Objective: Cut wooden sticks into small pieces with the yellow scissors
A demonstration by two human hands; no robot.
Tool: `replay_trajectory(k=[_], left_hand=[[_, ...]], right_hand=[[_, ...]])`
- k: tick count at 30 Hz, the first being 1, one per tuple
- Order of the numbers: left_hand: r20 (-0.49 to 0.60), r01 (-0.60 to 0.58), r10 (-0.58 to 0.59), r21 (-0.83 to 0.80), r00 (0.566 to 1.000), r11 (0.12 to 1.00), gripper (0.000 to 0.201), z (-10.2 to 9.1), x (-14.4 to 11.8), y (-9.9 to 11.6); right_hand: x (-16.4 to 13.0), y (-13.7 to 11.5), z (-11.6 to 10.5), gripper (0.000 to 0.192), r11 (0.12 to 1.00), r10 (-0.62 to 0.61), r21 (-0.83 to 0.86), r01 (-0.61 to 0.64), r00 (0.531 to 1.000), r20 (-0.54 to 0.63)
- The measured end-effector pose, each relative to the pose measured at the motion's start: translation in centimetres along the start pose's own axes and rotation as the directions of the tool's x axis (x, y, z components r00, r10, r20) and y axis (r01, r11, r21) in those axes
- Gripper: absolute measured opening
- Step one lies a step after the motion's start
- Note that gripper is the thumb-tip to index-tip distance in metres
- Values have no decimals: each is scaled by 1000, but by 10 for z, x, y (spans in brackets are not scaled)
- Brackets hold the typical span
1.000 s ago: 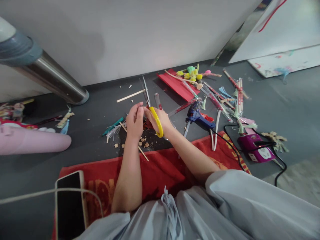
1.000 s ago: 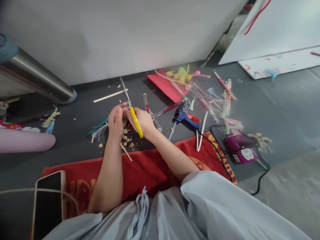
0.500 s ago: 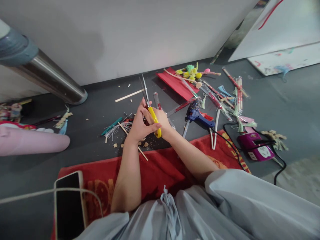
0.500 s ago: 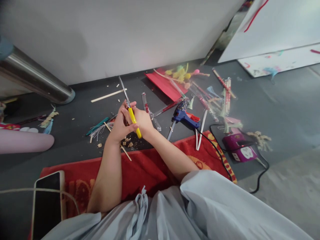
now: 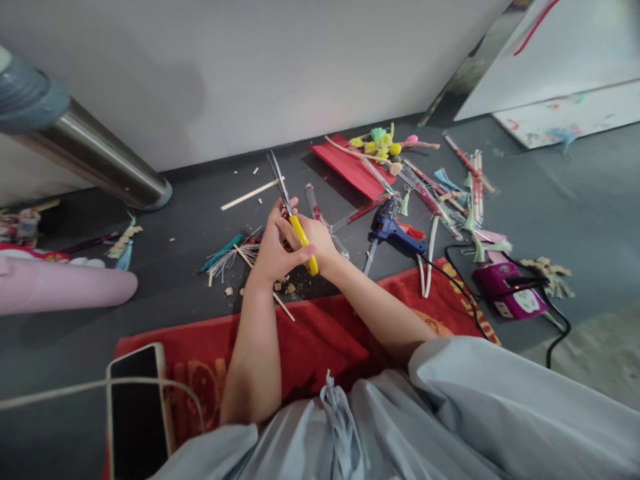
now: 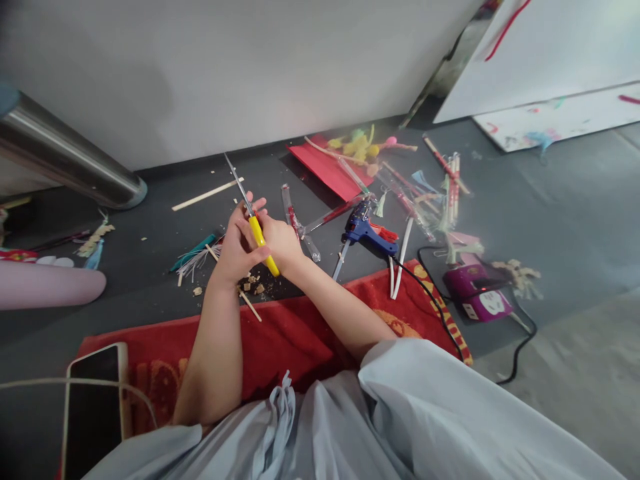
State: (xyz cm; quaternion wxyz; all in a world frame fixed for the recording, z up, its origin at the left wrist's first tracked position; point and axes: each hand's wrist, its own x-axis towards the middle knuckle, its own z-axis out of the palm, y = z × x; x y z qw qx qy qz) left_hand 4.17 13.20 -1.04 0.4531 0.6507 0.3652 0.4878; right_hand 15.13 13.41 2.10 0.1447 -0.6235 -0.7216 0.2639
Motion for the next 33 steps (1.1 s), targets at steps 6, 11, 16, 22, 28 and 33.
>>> replay_trajectory(k=[6,11,16,22,28,33], left_hand=[[-282,15,-55,-142,958,990,68,-4,4,6],[-658,20,-145,-194,739,981,42,-9,8,11],[-784,59,-143,-135,604,989,36,-14,10,3],[-805,43,-129,-128,580,991,38,-12,10,3],[-799,53,-116,-105,590,993,41,-13,10,7],[-783,30,-150,-166,604,986,39,-11,9,12]], right_hand=[[-12,-13,-8,58,995,-8,-101,12,999,42],[-20,-24,-6,65,992,28,-126,-20,997,65],[-22,-27,-3,70,989,56,-142,-45,995,78],[-23,-26,-2,71,990,36,-141,-27,998,58],[-23,-25,-5,72,991,5,-133,2,999,54],[-24,-24,-9,72,991,-30,-130,37,998,56]])
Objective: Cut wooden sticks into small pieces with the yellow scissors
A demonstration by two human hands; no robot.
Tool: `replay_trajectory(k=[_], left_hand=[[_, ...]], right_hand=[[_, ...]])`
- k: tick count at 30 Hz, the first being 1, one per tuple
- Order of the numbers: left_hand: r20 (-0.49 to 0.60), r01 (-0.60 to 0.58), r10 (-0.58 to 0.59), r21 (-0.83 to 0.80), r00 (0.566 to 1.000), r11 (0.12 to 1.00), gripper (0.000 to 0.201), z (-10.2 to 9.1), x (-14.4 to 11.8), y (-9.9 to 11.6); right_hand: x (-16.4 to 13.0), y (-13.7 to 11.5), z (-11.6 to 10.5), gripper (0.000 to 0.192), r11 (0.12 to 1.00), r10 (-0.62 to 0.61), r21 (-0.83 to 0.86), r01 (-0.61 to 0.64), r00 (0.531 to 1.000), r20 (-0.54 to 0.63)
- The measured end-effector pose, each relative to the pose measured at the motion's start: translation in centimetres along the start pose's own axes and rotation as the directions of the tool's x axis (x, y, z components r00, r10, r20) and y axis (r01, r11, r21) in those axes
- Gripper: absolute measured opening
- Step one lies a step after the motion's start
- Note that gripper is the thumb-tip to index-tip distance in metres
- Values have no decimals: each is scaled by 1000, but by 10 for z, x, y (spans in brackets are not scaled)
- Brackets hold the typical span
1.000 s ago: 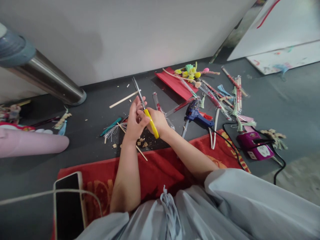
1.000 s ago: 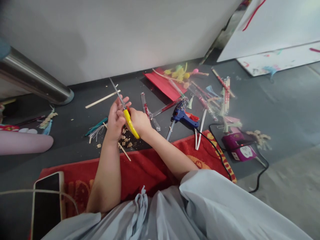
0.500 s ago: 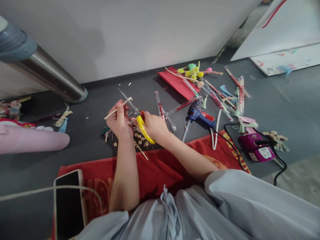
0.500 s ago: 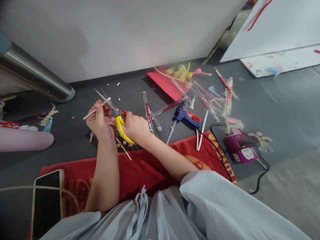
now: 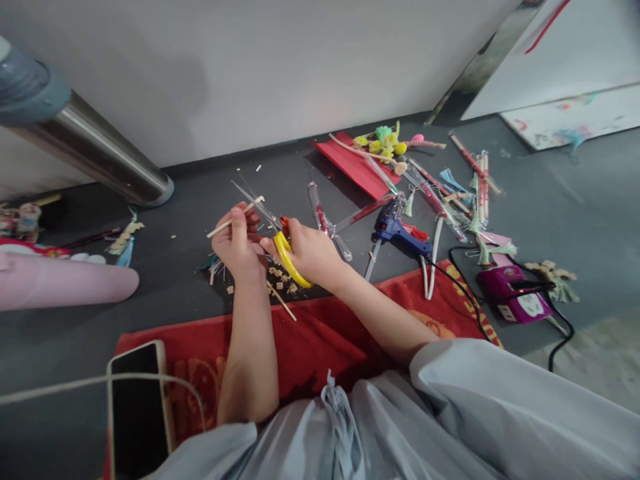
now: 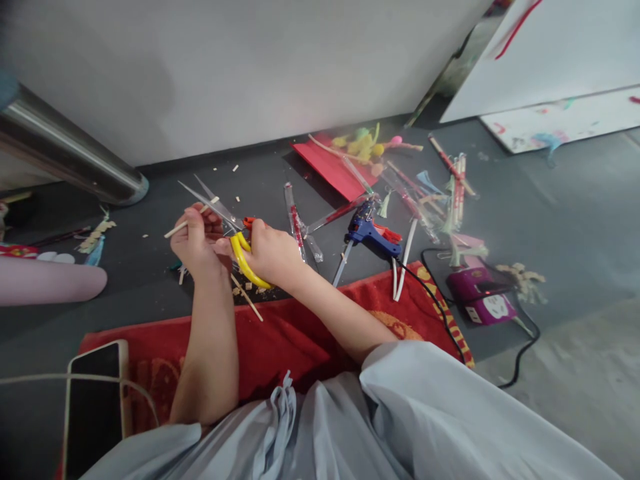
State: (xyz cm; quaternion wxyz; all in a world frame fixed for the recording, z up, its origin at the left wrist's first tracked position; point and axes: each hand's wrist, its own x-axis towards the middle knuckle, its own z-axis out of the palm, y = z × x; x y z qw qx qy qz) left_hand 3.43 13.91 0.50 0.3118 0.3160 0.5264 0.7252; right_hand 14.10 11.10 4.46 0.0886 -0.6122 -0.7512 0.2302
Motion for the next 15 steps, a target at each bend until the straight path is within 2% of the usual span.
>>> replay_trajectory(k=[3,7,15], left_hand=[[-4,26,-26,-59,1000,998,36,0,-1,2],[3,-5,5,36,1000,999,42,-1,1,-1],[14,-3,2,57,1000,998,43,-3,3,-2]], right_hand=[[-1,1,-3,71,999,-41,-3,41,999,-14],[-2,3,-4,70,996,-89,6,89,995,-36],[0,1,0,66,997,-32,77,32,999,6]])
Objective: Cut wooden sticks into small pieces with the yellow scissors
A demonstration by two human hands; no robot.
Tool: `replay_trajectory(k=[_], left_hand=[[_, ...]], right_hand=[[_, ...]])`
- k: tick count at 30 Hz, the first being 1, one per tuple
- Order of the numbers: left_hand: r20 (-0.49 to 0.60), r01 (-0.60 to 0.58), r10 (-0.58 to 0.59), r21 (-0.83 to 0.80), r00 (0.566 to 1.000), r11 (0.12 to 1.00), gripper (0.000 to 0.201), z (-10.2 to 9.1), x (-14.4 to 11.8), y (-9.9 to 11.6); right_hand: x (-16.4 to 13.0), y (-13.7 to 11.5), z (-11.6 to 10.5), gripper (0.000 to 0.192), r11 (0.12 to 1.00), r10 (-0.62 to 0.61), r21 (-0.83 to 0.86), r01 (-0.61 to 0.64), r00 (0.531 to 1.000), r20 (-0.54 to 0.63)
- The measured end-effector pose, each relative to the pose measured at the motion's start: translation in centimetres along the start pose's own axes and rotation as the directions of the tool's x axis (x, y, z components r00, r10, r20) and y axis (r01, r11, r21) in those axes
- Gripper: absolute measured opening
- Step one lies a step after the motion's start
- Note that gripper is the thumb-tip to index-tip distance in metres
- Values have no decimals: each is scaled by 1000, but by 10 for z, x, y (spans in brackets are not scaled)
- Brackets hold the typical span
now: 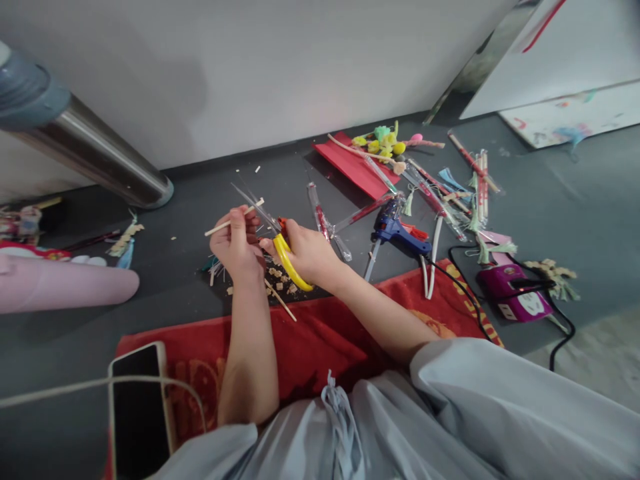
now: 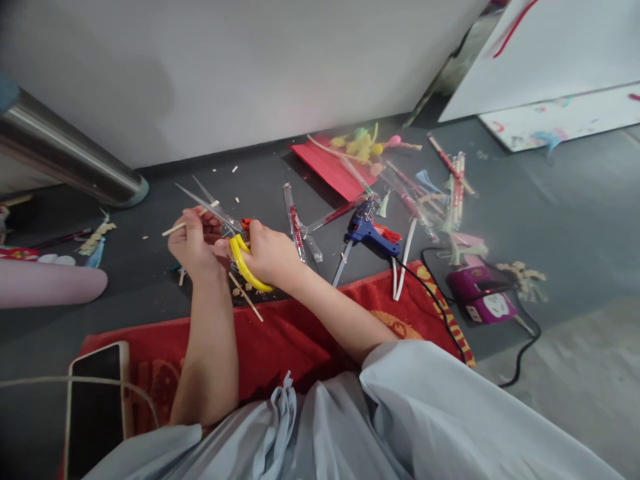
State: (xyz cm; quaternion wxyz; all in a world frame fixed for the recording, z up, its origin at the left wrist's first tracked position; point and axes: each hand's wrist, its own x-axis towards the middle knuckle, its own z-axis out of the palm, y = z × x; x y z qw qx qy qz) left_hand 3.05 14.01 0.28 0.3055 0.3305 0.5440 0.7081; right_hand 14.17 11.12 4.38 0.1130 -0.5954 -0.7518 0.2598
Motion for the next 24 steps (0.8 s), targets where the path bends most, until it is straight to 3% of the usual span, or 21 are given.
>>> replay_trajectory(k=[12,18,24], left_hand=[[-66,41,-55,-188,996,981,35,3,-1,13],[-73,29,-43,-184,996,983,33,3,0,11],[-89,-27,21,-70,996,997,32,5,-1,3]], right_hand=[[2,0,5,65,999,27,-31,-25,998,50],[2,0,4,69,1000,15,-20,-15,999,45],[6,4,3,66,999,11,29,-13,996,86]])
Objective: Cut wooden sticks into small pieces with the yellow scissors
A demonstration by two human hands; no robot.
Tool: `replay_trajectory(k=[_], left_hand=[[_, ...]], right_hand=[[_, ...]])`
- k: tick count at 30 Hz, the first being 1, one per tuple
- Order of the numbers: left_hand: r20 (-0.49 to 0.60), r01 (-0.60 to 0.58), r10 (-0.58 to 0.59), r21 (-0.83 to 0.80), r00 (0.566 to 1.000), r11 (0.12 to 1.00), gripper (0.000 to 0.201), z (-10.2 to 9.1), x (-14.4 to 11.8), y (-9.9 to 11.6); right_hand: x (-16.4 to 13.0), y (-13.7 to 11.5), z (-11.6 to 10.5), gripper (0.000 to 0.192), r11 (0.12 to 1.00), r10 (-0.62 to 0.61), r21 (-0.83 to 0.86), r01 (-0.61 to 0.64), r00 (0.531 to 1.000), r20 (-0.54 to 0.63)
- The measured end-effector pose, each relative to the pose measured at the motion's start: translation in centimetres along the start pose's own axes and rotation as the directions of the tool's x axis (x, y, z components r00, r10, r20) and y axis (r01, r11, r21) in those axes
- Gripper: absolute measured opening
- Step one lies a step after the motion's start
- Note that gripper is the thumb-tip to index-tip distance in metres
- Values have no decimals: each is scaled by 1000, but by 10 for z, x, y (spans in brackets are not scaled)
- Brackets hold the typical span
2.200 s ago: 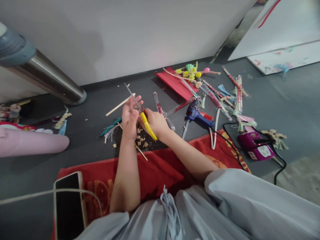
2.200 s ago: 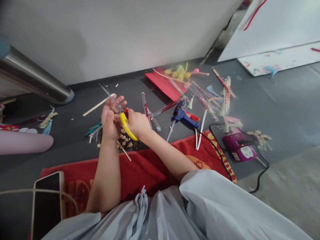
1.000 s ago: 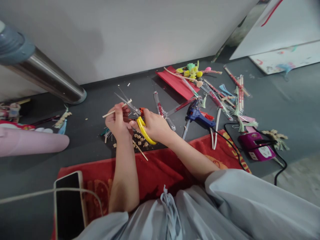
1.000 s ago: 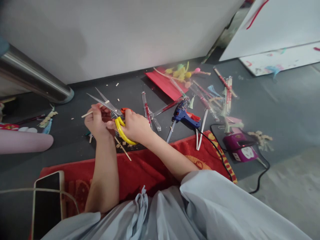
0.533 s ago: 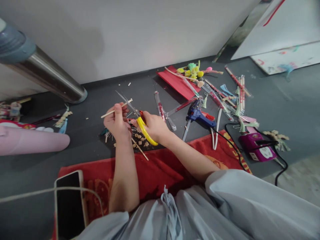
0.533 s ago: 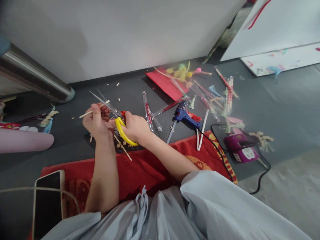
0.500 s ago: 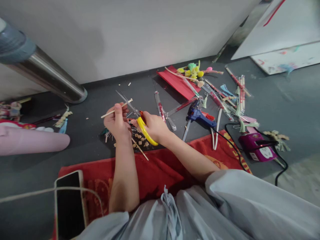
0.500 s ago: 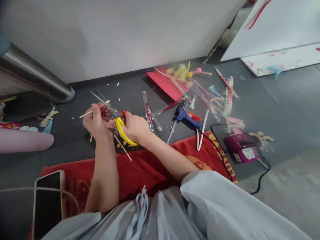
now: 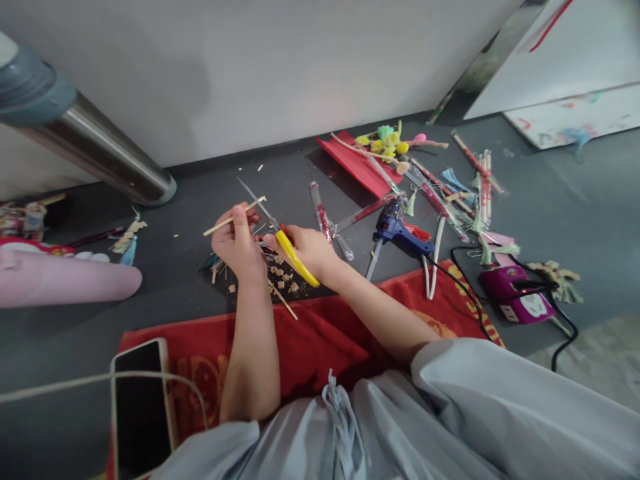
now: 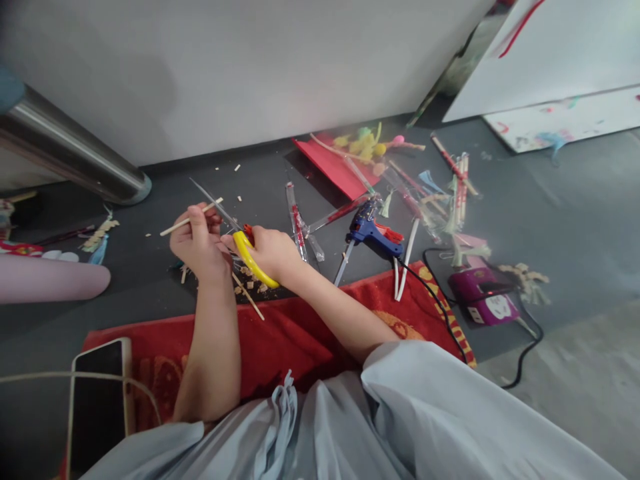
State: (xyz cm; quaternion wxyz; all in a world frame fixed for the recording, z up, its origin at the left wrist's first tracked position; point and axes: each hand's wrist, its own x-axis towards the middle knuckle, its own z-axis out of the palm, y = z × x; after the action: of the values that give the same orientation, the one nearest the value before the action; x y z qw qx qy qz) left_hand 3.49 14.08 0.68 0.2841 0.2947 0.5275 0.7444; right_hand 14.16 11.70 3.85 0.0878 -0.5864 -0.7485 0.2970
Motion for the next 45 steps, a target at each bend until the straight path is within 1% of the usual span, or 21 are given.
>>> replay_trajectory(k=[3,7,12,18,21,26,30,34,40,45], left_hand=[[16,-38,37,48,999,998,33,0,-2,0],[39,-57,54,78,998,995,30,-1,-2,3],[18,-75,73,86,997,993,30,-1,-2,8],[36,-82,78,139,996,987,33,-2,-3,9],[48,-88,82,134,996,987,33,-3,-2,10],[41,-74,70,117,997,990,33,-3,-2,10],[36,-59,56,97,998,993,34,-2,-3,11],[26,-52,49,124,998,991,36,-2,-4,12],[42,-57,51,172,998,983,37,-3,-3,12],[46,-61,54,164,997,985,37,-3,-3,10]], right_hand=[[2,2,0,66,999,-17,43,16,1000,8],[1,3,0,65,996,-45,80,45,999,6],[-1,3,-3,64,986,-96,139,93,995,19],[-3,5,-4,64,983,-136,129,129,990,48],[-3,5,-5,65,982,-149,124,142,987,52],[-3,4,-6,63,986,-112,134,103,992,58],[-2,1,-3,62,984,-74,163,70,997,18],[-3,0,-1,61,980,-63,191,62,998,-1],[-4,0,0,62,980,-46,193,43,999,9],[-3,0,3,64,980,-37,194,39,999,-13]])
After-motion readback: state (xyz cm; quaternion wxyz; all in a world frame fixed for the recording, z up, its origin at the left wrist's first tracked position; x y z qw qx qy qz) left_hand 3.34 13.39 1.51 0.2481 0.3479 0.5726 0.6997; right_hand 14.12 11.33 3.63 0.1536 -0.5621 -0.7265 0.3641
